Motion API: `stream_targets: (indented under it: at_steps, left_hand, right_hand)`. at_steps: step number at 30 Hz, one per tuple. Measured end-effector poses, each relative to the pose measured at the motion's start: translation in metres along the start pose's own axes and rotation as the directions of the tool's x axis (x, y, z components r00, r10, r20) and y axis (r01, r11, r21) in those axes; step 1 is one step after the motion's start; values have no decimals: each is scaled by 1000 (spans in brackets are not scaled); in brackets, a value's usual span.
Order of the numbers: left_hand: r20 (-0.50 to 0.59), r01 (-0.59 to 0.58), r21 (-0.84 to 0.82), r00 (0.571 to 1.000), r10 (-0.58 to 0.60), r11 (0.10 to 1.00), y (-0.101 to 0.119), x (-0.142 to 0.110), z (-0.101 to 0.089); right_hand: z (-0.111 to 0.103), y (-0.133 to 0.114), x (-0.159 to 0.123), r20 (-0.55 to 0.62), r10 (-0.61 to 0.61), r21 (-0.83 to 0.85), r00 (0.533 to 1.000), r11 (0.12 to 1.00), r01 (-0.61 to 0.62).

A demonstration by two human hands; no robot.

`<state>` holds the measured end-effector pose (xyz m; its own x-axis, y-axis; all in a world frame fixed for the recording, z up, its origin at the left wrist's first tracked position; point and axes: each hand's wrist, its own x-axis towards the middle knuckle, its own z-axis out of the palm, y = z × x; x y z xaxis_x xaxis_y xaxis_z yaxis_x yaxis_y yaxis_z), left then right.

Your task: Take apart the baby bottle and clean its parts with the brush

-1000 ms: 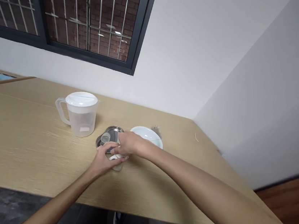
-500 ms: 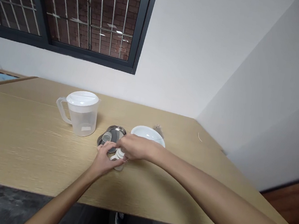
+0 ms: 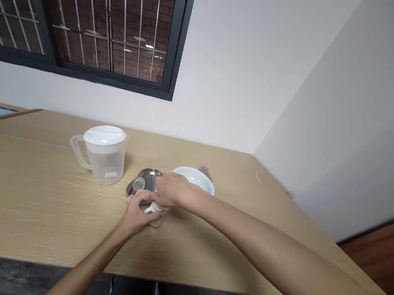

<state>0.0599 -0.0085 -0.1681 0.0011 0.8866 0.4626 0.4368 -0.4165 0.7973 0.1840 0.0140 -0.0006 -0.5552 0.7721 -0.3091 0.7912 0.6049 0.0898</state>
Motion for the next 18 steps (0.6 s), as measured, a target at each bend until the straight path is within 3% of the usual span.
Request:
stream_targets:
  at_steps: [4, 9, 13, 16, 18]
  left_hand:
    - [-12, 24, 18, 1000, -24, 1000, -1, -1, 1]
    - [-11, 63, 10, 998, -62, 998, -1, -2, 1]
    - [7, 65, 8, 998, -65, 998, -4, -3, 0]
    - [4, 67, 15, 998, -67, 998, -6, -3, -1]
    - [4, 72, 10, 997, -72, 997, -6, -3, -1]
  right_hand:
    - [2, 14, -7, 86, -175, 94, 981, 981, 167]
    - [15, 4, -2, -7, -41, 34, 999, 999, 41]
    - [8, 1, -4, -38, 10, 9, 999, 1000, -9]
    - [2, 10, -11, -24, -9, 55, 1000, 998, 10]
    - [3, 18, -13, 5, -99, 78, 995, 992, 99]
